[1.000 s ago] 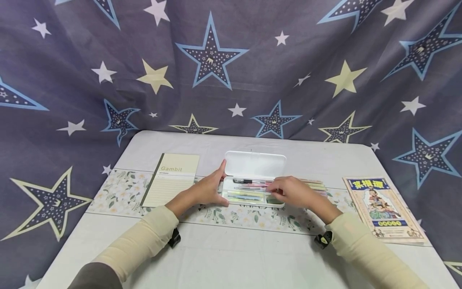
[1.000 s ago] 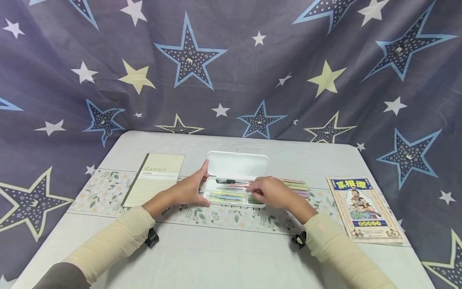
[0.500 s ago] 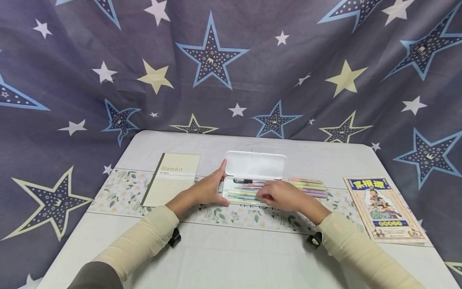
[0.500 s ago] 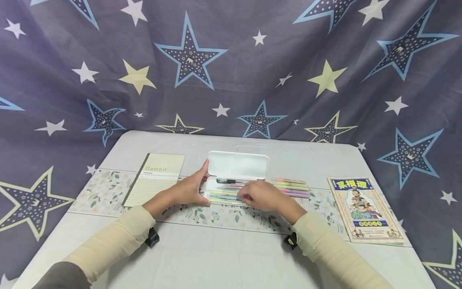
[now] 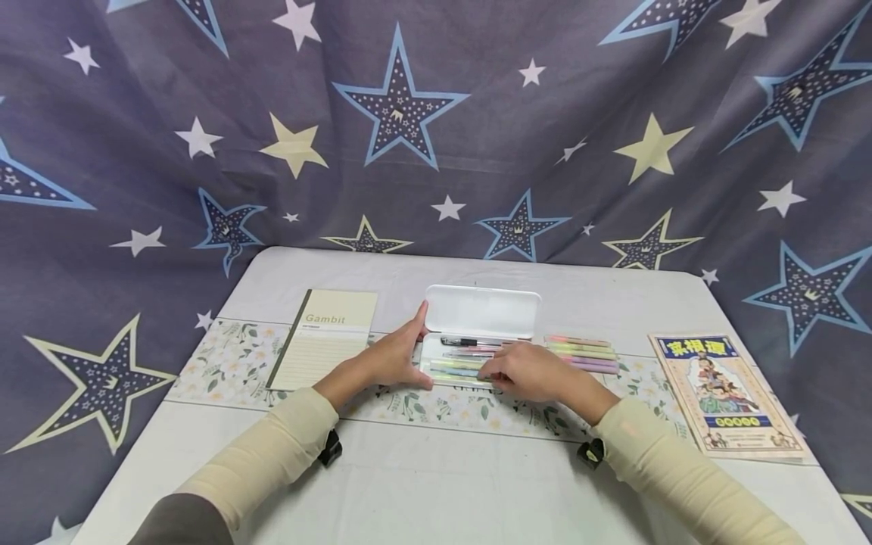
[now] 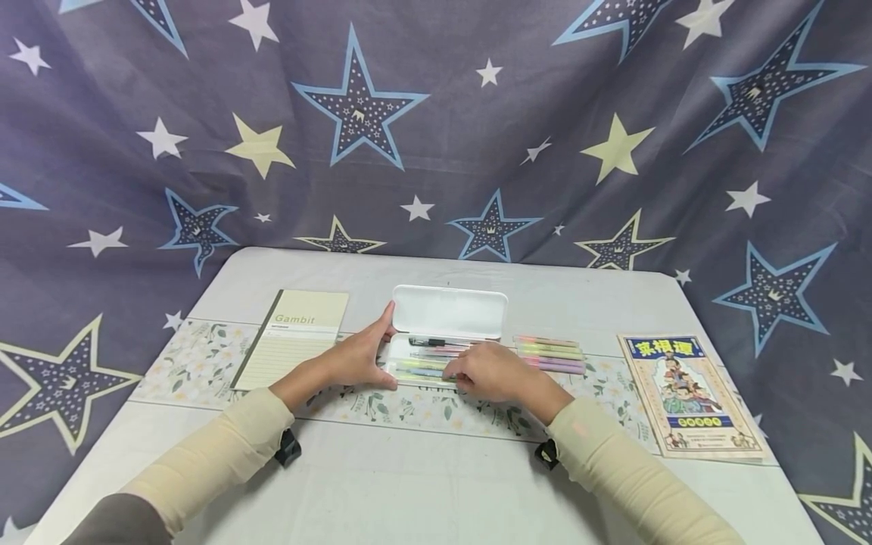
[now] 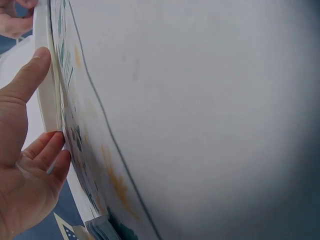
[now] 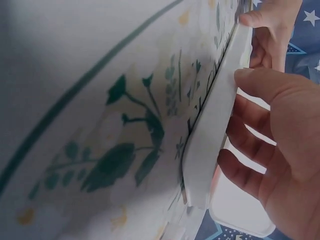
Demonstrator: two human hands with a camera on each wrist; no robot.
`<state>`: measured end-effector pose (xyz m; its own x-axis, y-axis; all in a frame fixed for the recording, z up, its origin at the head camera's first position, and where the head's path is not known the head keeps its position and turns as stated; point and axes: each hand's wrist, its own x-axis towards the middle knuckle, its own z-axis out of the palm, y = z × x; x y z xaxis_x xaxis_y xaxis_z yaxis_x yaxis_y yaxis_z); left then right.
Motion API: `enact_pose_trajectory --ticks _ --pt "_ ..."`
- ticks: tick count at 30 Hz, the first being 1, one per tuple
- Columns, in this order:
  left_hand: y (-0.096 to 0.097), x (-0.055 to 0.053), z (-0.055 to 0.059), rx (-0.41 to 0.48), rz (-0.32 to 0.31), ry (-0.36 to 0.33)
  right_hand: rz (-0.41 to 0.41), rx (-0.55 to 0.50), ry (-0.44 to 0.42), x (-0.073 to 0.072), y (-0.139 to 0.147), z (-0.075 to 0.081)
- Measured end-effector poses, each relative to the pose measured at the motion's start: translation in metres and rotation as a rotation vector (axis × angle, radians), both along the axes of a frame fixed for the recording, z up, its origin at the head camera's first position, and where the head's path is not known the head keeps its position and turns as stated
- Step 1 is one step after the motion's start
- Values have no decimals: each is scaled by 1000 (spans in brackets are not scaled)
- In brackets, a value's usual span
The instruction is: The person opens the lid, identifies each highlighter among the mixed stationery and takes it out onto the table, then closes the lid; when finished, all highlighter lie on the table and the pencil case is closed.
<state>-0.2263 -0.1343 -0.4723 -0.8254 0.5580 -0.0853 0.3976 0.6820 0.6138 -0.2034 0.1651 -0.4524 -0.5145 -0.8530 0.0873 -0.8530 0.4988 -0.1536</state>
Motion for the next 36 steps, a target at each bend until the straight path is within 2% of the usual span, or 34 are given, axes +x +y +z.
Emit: enact_pose_trajectory --ticks 8,10,19,25,29,36 --pt "-1 -1 0 5 -10 20 8 66 121 7 -6 7" --pt "0 -1 0 2 -7 17 -2 76 124 8 -9 8" --pt "0 1 -3 -3 -2 9 -71 23 -5 6 -10 3" --pt "0 1 -2 -4 1 13 -148 -12 -81 5 -9 -1" --pt "0 1 -1 -1 4 9 -156 -42 -97 4 -8 -2" --pt "0 0 -2 -10 6 5 -133 -81 -68 6 -8 -2"
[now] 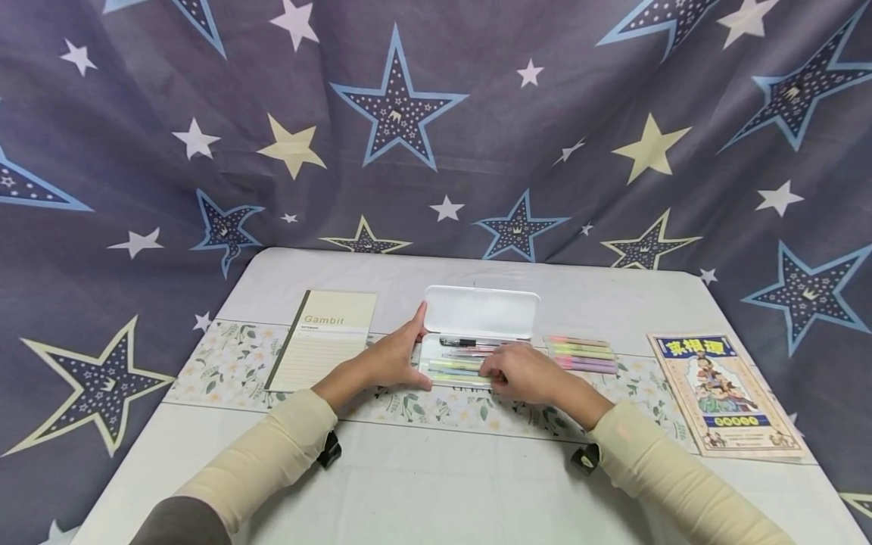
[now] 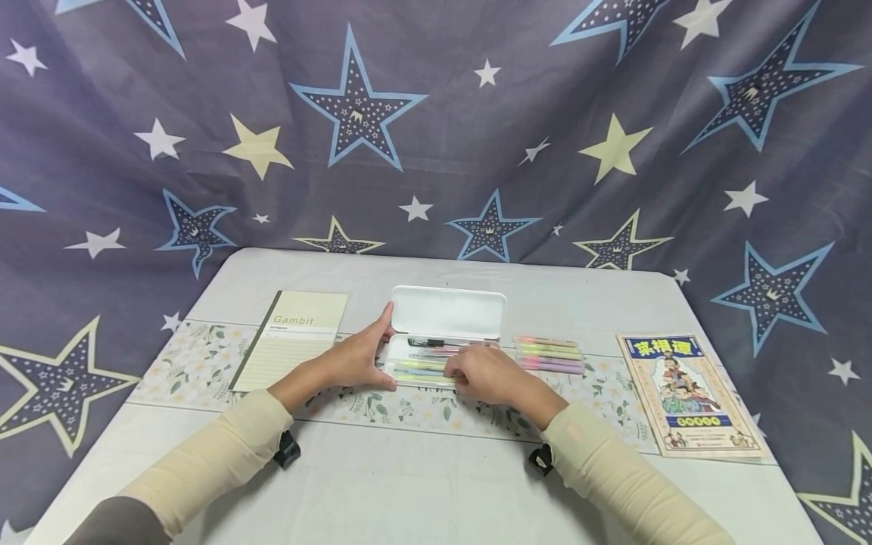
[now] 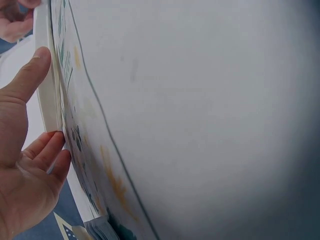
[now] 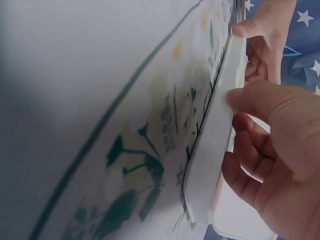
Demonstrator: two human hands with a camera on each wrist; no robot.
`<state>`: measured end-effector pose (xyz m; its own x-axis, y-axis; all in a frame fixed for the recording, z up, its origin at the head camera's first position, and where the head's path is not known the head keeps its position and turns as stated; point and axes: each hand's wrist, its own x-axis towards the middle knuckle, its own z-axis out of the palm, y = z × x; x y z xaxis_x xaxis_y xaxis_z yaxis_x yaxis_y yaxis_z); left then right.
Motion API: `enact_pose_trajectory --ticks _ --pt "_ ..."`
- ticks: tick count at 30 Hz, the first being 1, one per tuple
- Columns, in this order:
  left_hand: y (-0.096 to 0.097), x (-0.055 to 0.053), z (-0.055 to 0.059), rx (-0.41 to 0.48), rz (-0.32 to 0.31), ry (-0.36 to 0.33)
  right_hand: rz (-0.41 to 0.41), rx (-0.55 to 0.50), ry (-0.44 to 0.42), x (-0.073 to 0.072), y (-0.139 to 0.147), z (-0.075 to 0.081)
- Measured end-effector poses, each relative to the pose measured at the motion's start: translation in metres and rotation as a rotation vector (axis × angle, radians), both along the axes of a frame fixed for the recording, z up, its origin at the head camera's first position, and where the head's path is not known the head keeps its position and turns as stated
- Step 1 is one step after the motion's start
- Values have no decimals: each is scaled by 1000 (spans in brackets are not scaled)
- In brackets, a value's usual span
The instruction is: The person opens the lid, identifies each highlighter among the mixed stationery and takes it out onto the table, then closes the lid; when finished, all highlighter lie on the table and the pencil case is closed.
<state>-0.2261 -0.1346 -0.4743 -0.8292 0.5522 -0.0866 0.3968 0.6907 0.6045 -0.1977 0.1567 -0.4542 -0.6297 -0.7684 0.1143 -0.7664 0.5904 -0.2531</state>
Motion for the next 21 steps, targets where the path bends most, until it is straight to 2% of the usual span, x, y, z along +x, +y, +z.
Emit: enact_pose_trajectory --ticks 8,21 --pt "0 0 -1 -7 0 1 -4 5 6 -1 2 -2" --pt "0 0 1 5 -2 -5 -22 1 -66 2 15 7"
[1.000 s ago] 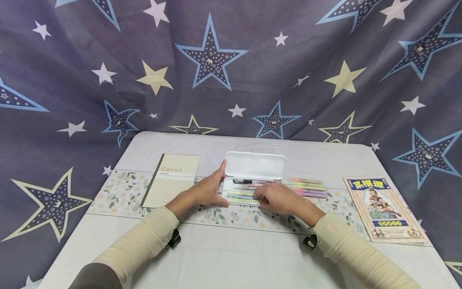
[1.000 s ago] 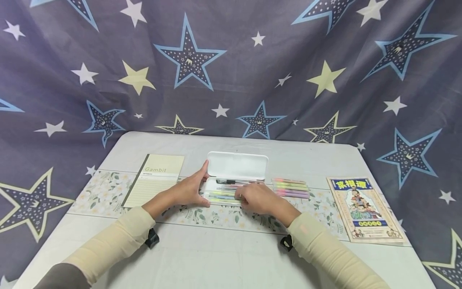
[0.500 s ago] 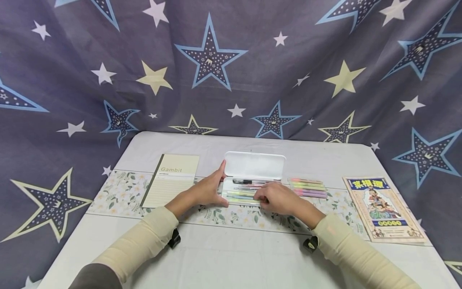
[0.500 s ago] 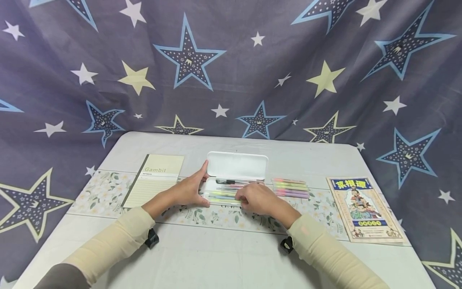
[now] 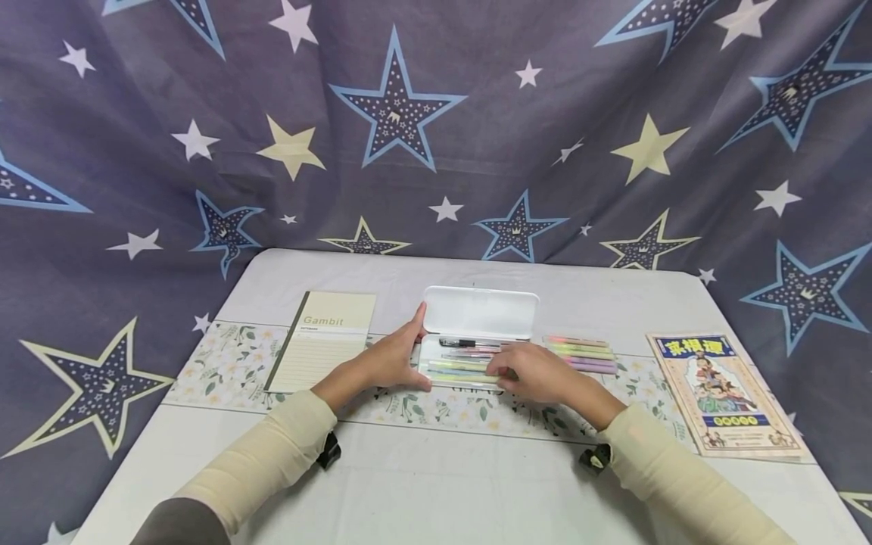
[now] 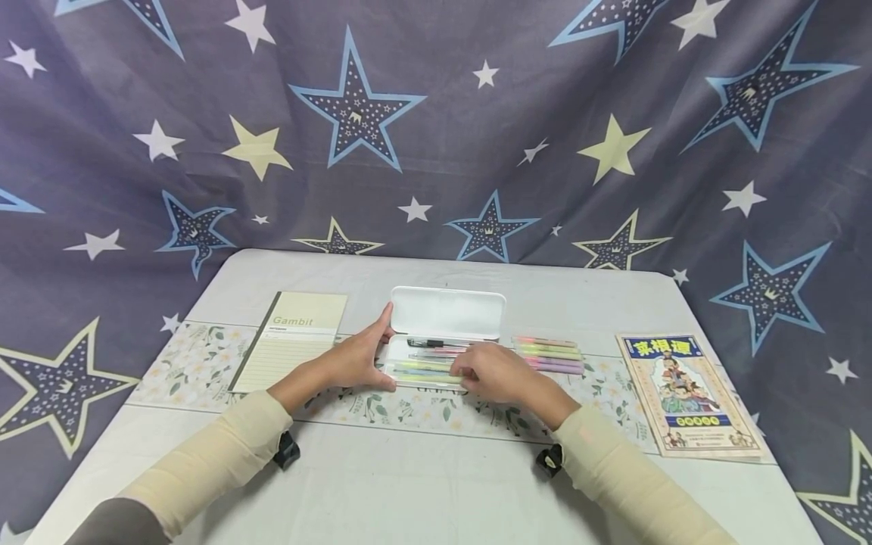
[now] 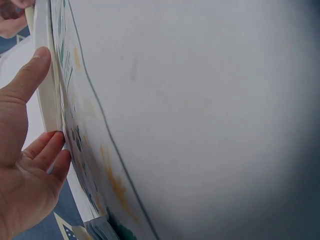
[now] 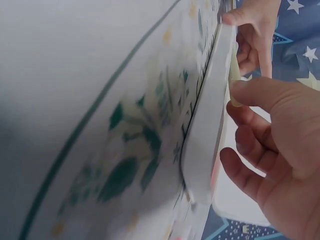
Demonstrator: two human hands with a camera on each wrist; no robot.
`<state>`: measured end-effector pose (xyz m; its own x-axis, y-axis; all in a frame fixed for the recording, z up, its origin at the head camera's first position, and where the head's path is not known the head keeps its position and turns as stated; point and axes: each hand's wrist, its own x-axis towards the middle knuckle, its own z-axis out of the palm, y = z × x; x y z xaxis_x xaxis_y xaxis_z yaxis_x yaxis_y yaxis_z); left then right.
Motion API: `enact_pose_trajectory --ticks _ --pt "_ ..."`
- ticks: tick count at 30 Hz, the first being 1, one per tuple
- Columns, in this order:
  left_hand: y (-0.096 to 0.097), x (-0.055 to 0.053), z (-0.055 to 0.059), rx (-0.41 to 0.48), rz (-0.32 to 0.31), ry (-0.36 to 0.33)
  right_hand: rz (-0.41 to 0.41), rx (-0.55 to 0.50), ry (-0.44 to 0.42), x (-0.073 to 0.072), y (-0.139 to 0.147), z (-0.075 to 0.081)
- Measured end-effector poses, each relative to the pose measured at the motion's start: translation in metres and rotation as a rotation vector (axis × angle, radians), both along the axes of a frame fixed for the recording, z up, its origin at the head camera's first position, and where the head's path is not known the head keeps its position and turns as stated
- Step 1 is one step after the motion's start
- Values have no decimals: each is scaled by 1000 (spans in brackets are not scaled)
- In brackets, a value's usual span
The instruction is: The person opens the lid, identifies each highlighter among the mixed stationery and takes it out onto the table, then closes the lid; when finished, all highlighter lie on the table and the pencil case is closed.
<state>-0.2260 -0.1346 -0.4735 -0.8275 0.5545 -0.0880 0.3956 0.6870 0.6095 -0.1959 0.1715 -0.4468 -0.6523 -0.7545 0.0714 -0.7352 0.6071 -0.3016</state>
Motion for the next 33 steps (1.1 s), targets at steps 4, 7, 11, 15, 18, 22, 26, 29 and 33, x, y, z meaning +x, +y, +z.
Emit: enact_pose_trajectory --ticks 4,7,11,15,18,22,26,29,33 --pt "0 0 0 -6 0 2 -4 3 23 0 10 -2" --pt "0 0 1 -6 3 7 -8 8 70 1 18 -3" --pt "0 0 1 -5 5 11 -1 0 129 2 29 -2" --pt "0 1 0 -4 4 10 -19 -26 137 3 42 -2" --pt "0 1 0 -1 4 9 -56 -39 123 5 53 -1" --pt "1 0 0 -3 3 12 -111 -57 117 8 67 -1" --pt "1 0 -1 -6 4 11 -161 -81 113 11 81 -3" --pt "1 0 -1 -2 5 8 -184 -101 114 13 92 -5" --pt "1 0 -1 3 8 4 -213 -120 115 16 106 -7"
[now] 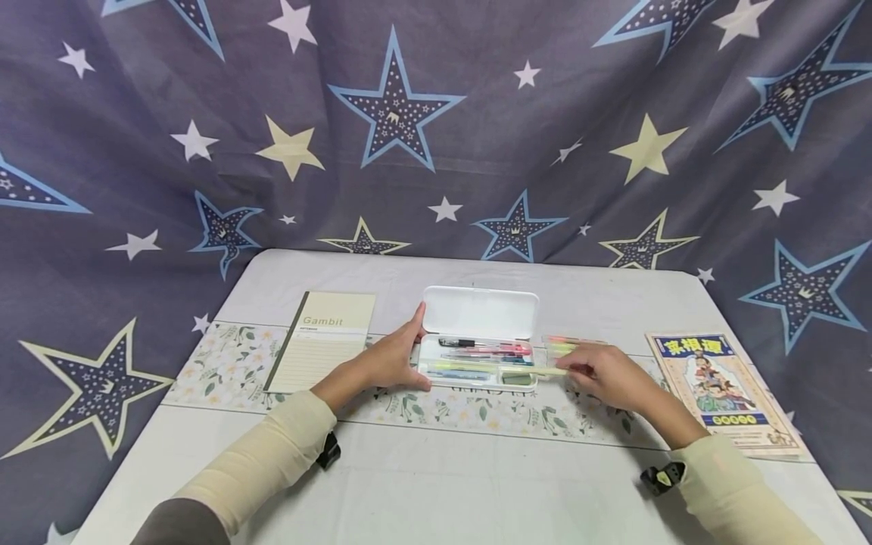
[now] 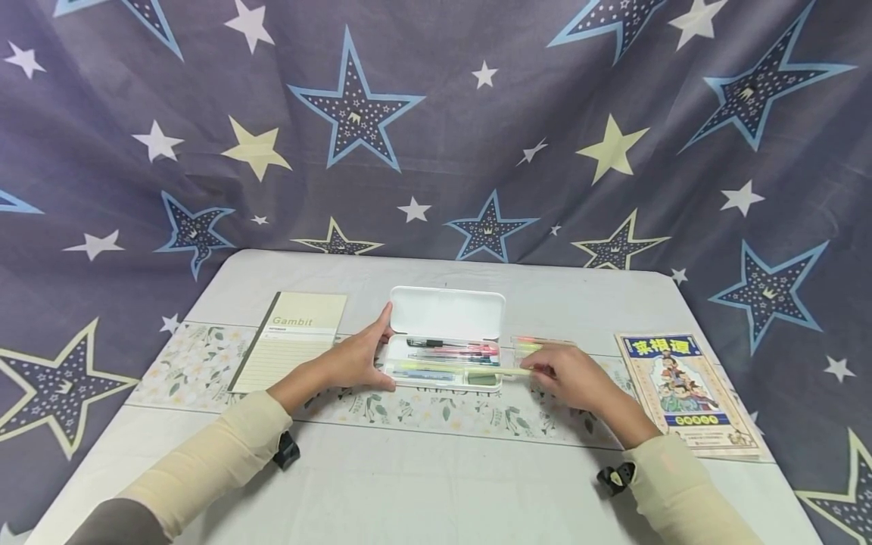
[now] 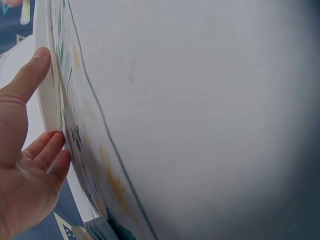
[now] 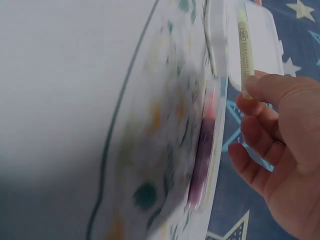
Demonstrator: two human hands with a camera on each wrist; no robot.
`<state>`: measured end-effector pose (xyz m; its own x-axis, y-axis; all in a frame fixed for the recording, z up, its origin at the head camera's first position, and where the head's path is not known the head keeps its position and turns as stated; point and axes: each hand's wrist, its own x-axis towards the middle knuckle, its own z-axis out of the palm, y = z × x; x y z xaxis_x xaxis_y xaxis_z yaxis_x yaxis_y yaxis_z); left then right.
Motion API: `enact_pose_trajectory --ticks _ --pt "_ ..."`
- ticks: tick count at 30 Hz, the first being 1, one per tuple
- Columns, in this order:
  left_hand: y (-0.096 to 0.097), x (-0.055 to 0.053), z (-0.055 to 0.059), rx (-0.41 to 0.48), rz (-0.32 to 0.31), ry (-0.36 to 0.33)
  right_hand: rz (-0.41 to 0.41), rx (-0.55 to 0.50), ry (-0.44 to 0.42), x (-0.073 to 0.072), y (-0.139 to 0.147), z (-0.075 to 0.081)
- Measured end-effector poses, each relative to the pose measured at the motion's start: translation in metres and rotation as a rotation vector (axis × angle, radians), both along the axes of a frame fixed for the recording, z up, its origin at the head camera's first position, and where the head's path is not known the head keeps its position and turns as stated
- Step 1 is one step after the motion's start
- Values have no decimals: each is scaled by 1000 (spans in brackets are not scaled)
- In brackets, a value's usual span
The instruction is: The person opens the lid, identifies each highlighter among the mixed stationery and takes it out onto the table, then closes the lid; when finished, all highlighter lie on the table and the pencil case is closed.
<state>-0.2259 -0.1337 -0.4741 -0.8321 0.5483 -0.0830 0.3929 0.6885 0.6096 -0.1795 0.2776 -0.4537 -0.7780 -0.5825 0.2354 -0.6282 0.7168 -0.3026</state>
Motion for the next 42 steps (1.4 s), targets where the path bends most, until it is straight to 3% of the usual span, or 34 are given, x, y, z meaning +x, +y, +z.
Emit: enact_pose_trajectory --ticks 7,18,25,42 --pt "-1 0 -1 0 2 -6 -57 -3 -1 6 23 -5" --pt "0 1 2 -9 4 -3 -149 32 -76 12 53 -7" --pt "-1 0 1 -14 5 -9 -161 49 -49 12 63 -11" --pt "-2 0 0 -7 3 -11 -226 77 -98 8 68 -12"
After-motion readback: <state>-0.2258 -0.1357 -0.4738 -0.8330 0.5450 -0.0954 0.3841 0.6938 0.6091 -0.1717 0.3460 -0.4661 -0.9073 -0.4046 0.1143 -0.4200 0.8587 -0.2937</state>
